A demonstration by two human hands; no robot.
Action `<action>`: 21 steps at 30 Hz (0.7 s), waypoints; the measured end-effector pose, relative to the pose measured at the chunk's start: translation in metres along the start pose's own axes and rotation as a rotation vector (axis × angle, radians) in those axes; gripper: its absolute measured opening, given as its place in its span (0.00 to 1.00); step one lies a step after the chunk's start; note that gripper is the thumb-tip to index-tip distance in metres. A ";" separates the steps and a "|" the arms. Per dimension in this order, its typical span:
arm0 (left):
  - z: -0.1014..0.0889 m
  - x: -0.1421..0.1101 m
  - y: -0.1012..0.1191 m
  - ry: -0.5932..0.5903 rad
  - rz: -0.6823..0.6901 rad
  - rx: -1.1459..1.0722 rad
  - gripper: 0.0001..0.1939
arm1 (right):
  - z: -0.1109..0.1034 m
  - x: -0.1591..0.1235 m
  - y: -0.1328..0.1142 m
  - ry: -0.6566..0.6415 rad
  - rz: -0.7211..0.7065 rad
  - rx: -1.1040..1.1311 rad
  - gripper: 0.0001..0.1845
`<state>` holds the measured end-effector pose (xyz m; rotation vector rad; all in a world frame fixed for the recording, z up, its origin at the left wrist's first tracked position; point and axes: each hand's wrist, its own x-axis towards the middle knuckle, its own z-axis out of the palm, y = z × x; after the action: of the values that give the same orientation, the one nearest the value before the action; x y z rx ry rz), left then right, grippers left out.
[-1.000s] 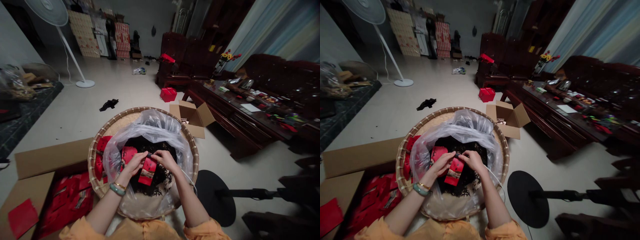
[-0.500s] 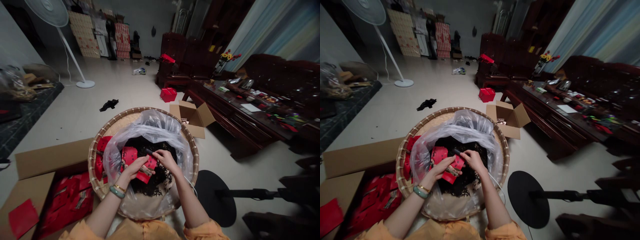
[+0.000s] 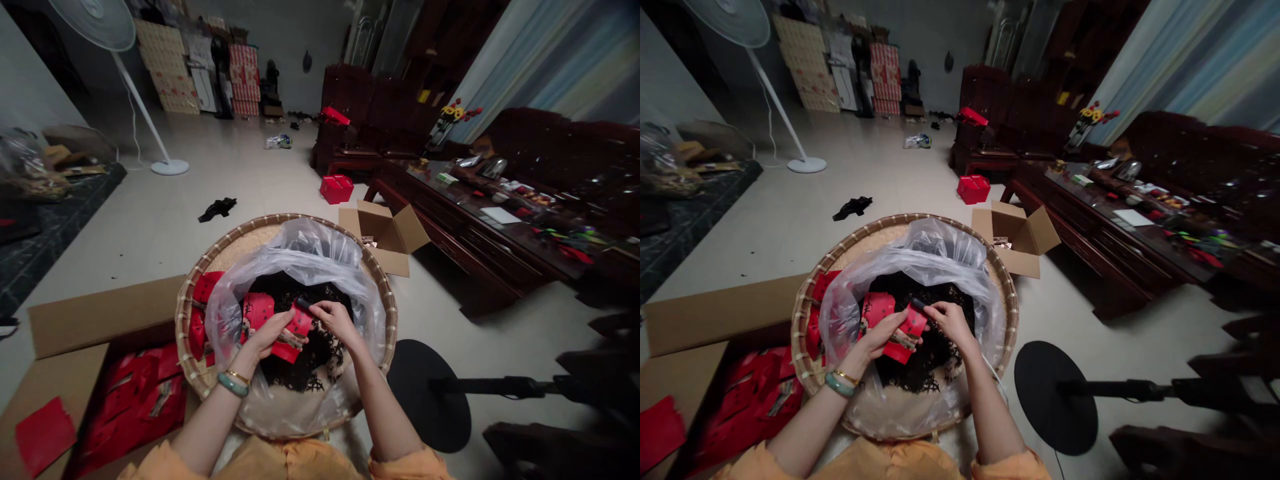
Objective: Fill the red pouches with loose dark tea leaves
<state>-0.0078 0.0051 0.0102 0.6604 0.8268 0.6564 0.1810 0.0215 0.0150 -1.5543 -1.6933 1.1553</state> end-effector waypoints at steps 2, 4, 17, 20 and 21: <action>0.001 0.000 -0.001 0.008 0.001 0.015 0.26 | 0.003 0.000 -0.003 0.033 -0.031 -0.062 0.22; 0.002 0.000 -0.001 0.009 -0.009 0.018 0.26 | 0.004 0.000 -0.006 0.053 -0.049 -0.111 0.21; 0.005 0.011 0.007 0.161 0.122 -0.045 0.22 | 0.009 -0.004 -0.009 0.073 -0.027 -0.222 0.21; 0.004 0.012 0.005 0.175 0.125 -0.016 0.24 | 0.010 -0.004 -0.010 0.086 -0.034 -0.238 0.21; 0.003 0.012 0.004 0.180 0.130 -0.010 0.24 | 0.010 -0.004 -0.010 0.093 -0.039 -0.245 0.21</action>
<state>-0.0003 0.0155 0.0097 0.6564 0.9519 0.8463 0.1683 0.0160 0.0193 -1.6837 -1.8484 0.8671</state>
